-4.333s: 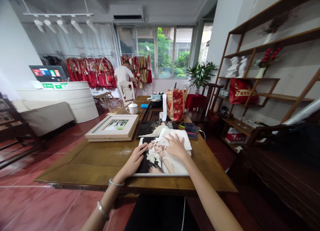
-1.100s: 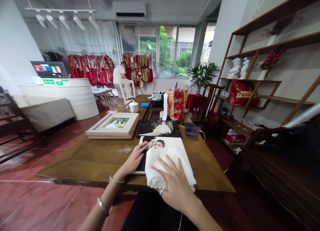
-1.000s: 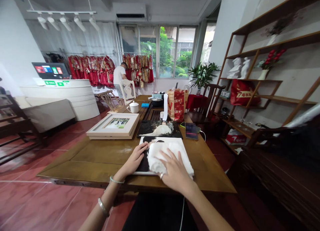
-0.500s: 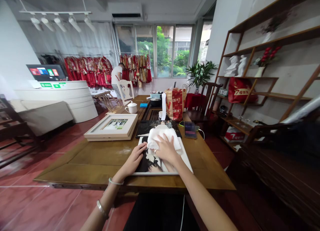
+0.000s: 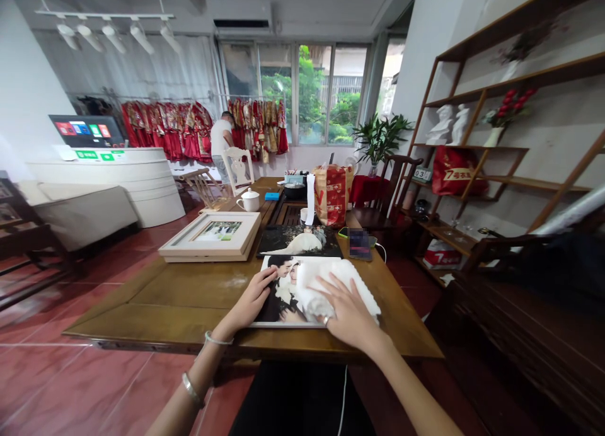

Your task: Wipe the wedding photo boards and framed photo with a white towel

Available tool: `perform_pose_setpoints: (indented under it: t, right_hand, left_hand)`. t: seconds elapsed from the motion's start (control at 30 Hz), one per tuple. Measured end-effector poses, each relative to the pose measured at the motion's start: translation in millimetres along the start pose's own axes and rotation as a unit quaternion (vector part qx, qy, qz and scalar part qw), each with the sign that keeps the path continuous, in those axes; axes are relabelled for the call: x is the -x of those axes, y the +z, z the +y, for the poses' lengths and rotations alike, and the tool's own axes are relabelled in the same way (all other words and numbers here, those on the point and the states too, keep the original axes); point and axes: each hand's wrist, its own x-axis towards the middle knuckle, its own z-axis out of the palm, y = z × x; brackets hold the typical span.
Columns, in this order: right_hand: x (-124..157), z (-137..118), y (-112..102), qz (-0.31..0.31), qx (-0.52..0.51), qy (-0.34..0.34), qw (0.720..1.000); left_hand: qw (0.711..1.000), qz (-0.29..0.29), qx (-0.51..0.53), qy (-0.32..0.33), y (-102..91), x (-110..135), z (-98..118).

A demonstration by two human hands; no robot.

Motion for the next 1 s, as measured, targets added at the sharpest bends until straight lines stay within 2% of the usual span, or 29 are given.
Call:
perform_pose_setpoints:
  t: [0.1, 0.2, 0.33, 0.43, 0.57, 0.8, 0.9, 1.0]
  right_hand:
    - [-37.6, 15.6, -4.7, 0.006, 0.018, 0.051, 0.998]
    - [-74.6, 17.1, -6.5, -0.005, 0.034, 0.076, 0.997]
    - [-107.2, -5.2, 0.8, -0.011, 0.036, 0.061, 0.997]
    - [-113.1, -29.9, 9.3, -0.015, 0.034, 0.027, 0.999]
    - [-93.6, -51.1, 16.8, -0.018, 0.033, -0.008, 0.999]
    - [-8.4, -62.2, 12.5, -0.038, 0.009, -0.069, 0.997]
    - [18.7, -55.1, 2.8, -0.054, -0.025, -0.087, 0.994]
    - [27.6, -30.4, -3.3, -0.035, -0.047, -0.064, 0.996]
  left_hand:
    - [1.000, 0.003, 0.014, 0.001, -1.0, 0.2, 2.2]
    - [1.000, 0.002, 0.022, 0.001, -1.6, 0.6, 4.6]
    - [0.999, 0.009, 0.028, -0.026, -1.5, 1.2, 8.5]
    - [0.998, 0.023, 0.037, -0.048, -0.7, 1.2, 11.8]
    - [0.997, 0.048, 0.045, -0.041, 0.2, 0.6, 15.0]
    - [0.997, 0.047, 0.056, -0.029, -0.4, 0.6, 19.2]
    - [0.998, 0.040, 0.034, -0.032, -1.3, 0.6, 20.3]
    - [0.997, 0.057, 0.004, -0.047, -1.7, 1.3, 20.0]
